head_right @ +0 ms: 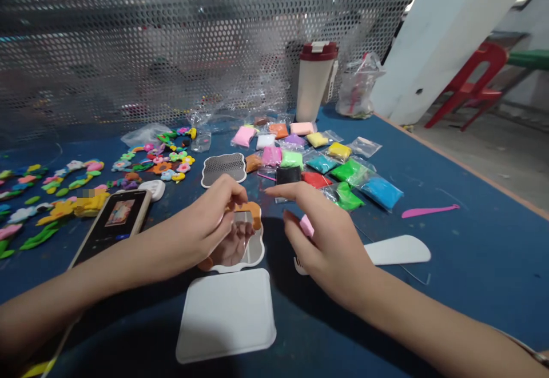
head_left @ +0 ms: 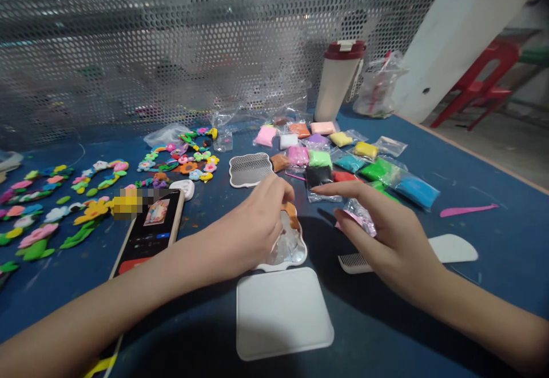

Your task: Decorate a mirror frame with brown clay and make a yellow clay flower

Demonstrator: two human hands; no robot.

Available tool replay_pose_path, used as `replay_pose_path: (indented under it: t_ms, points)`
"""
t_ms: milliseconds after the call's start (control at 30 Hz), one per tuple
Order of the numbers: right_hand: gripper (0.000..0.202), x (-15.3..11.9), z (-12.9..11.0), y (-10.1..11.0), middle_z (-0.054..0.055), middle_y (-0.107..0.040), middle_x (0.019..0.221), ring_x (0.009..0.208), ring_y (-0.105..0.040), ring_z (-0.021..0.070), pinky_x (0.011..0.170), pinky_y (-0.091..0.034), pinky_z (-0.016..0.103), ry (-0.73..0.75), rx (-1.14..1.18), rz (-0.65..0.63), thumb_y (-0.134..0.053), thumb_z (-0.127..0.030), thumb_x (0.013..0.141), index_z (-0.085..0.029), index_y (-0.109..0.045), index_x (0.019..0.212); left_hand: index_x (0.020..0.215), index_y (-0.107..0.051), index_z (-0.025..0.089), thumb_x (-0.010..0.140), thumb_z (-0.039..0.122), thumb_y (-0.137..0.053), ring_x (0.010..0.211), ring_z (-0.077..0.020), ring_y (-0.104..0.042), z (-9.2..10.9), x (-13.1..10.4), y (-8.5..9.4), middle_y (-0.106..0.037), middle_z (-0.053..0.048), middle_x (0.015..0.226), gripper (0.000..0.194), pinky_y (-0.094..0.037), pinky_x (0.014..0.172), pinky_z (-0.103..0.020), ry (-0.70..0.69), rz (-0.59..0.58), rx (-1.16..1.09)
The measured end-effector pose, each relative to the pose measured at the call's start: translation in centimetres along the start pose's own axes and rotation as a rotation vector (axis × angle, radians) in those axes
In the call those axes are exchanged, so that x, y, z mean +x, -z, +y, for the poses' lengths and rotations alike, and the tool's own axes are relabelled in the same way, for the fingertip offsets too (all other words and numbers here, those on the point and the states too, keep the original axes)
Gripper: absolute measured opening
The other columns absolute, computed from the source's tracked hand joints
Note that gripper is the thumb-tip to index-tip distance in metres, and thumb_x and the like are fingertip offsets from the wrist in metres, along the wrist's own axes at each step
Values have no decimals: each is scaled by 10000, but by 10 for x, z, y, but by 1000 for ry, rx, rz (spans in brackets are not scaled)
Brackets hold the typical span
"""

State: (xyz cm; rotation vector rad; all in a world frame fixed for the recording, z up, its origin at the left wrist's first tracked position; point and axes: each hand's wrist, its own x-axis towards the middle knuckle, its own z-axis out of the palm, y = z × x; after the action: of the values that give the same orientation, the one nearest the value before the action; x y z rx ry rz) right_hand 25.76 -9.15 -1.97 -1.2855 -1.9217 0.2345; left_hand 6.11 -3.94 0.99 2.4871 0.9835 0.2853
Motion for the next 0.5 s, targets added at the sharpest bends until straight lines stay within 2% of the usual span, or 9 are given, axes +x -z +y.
replay_pose_path:
  t_ms: [100,167,233,300,400,500]
  points:
    - [260,0,-1,-5,63,-605,981,932,-574,165,819,-459,302,62,50,-8,-468,-60,823,-176,-525,1048,985,-451,207,909,150,-309,697,-118,-576,6,0,0,-596,-23,893,171,-462,564,-225,156,-103,-432]
    - [217,-1,-3,-9,64,-576,951,897,-558,166,787,-462,297,117,48,-40,-521,-96,818,-169,-503,1022,951,-468,196,902,203,-375,637,-116,-594,7,4,-2,-619,-8,798,105,-469,533,-217,242,-139,-667]
    - [223,-1,-3,-13,65,-553,922,838,-554,173,715,-470,293,119,0,-79,-589,-176,805,-163,-482,1000,883,-492,176,869,274,-472,591,-117,-605,7,7,-5,-623,3,706,101,-491,551,-230,295,-125,-806]
    - [194,1,-3,-17,55,-546,859,749,-553,171,628,-464,284,96,-76,-122,-593,-213,813,-160,-478,961,801,-516,166,833,343,-531,535,-114,-593,8,9,-7,-614,11,627,180,-477,505,-214,340,-115,-812]
    - [39,4,-3,-21,51,-561,770,664,-553,169,550,-440,271,152,-188,-169,-473,-147,871,-152,-508,888,710,-523,172,817,412,-534,488,-115,-574,11,6,-10,-615,12,577,263,-403,403,-172,348,-87,-711]
    - [100,4,-4,-23,68,-603,754,654,-575,178,530,-434,270,232,-253,-135,-451,-139,882,-138,-548,857,696,-542,177,832,424,-500,529,-135,-606,11,4,-11,-643,3,601,285,-447,454,-201,302,-91,-691]
